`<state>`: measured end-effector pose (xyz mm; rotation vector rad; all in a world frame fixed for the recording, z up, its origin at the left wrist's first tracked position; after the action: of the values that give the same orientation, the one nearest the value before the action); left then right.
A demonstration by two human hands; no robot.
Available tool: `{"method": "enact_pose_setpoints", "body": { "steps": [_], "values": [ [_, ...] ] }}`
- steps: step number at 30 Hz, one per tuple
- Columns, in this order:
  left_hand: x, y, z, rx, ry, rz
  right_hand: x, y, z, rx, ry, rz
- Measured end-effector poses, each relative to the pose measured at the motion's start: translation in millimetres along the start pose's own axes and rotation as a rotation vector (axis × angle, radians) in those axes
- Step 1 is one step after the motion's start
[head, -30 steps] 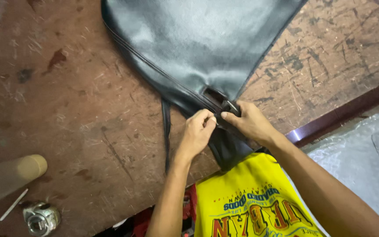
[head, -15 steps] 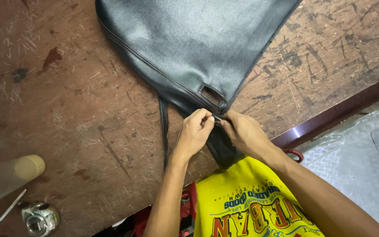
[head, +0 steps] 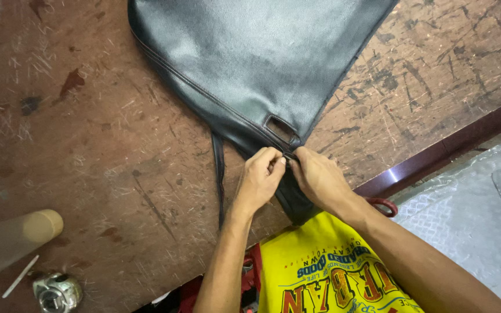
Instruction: The person trims the edges of a black leather bag using scissors. They hold the bag steady with one hand while cutting along the seam with the other, then flip the bag to trim another edge.
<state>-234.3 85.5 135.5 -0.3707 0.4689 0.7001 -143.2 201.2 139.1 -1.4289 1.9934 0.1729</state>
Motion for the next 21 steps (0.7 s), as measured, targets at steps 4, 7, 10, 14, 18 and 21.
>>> {"method": "enact_pose_setpoints", "body": {
  "steps": [4,7,10,14,18,21],
  "values": [
    [-2.7,-0.4,1.6,0.008,0.015,0.010,7.0,0.0,-0.4,0.064,-0.030,-0.007],
    [-2.3,-0.4,-2.2,-0.033,-0.018,0.007,9.0,-1.1,-2.6,0.052,-0.026,-0.001],
    [-2.5,-0.6,-5.7,-0.025,-0.012,-0.001,11.7,-1.7,-1.6,0.083,-0.024,-0.017],
    [-2.0,1.0,-10.0,-0.013,-0.032,0.010,13.3,0.2,-0.1,0.091,-0.044,-0.049],
    [-2.8,-0.4,-11.6,-0.006,0.002,0.050,12.1,0.3,1.4,0.084,-0.044,-0.071],
    [-2.9,-0.2,-13.4,-0.026,-0.030,0.059,6.8,-0.6,6.9,0.164,-0.011,-0.049]
  ]
}}
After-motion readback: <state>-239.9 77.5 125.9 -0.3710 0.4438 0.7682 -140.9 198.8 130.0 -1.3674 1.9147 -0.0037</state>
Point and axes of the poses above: each hand's wrist, its own y-axis towards the middle knuckle, its own x-axis out of the palm, z = x × y, the point moved 6 cm from there along y, towards the middle knuckle, and after that the axes turned 15 degrees about y, right-handed, at the moved point
